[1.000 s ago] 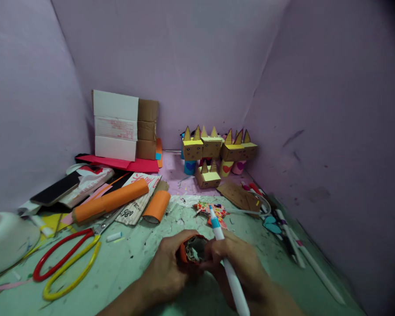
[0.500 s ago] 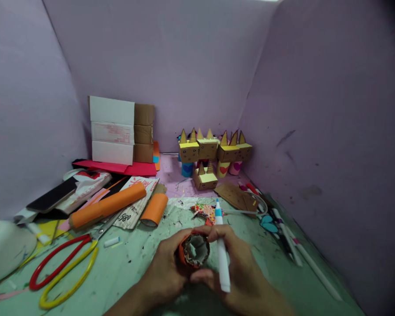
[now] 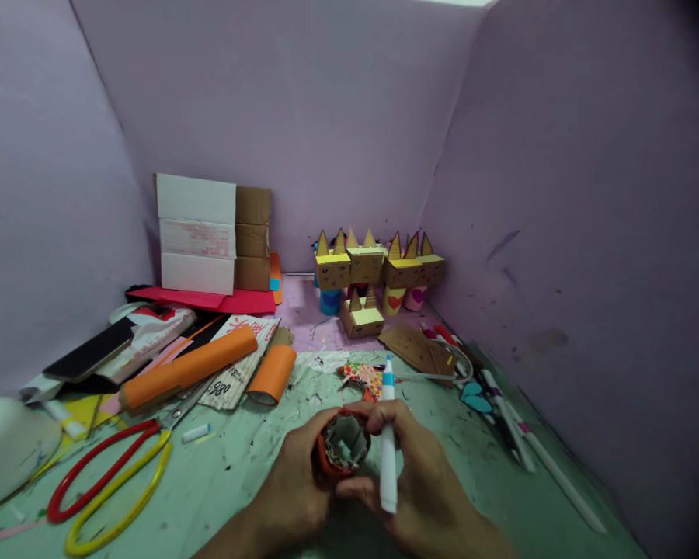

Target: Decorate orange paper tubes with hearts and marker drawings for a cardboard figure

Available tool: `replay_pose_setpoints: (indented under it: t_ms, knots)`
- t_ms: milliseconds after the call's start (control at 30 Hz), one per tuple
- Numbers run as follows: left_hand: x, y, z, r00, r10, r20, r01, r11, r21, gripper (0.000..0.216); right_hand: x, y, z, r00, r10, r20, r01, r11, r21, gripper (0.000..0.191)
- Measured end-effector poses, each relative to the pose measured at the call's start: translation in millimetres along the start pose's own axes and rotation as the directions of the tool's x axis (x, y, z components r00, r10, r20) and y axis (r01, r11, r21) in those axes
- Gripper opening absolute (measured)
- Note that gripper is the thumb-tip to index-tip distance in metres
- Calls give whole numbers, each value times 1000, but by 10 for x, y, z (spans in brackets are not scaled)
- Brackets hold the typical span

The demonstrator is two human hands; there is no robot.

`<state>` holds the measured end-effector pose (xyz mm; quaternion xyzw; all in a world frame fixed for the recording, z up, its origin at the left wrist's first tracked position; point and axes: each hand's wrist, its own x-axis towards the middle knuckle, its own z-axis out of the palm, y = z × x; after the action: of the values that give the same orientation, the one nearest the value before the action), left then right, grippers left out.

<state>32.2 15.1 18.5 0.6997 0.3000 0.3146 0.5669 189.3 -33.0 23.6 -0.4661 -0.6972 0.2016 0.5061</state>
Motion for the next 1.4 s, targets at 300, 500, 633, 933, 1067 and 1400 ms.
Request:
replay_pose_setpoints:
  t_ms: [300, 500, 633, 933, 1067, 1400]
  knots:
    - [-60, -156, -45, 999, -52, 8, 52, 999, -14, 92, 151, -248, -220, 996, 93, -5, -93, 995, 21, 32]
    - [20, -201, -213, 905, -29, -425, -16, 995, -101, 68, 695, 289, -995, 841, 229, -491, -434, 827, -357, 41]
    - [108, -79, -337, 795, -163, -585, 95, 985, -144, 54, 1002, 806, -1238, 786, 273, -554, -544, 731, -411, 43]
    - [109, 115, -503, 585, -137, -799, 182, 983, -35, 37, 1032, 1055, -970, 805, 324, -498, -567, 667, -483, 45]
    - [118, 146, -525, 580, -121, -806, 218, 976, 11, 35, 995, 1024, -987, 807, 330, -489, -568, 661, -491, 42]
    - [116, -2, -561, 622, -81, -778, 211, 975, 67, 32, 1270, 1036, -849, 854, 365, -371, -509, 732, -452, 43]
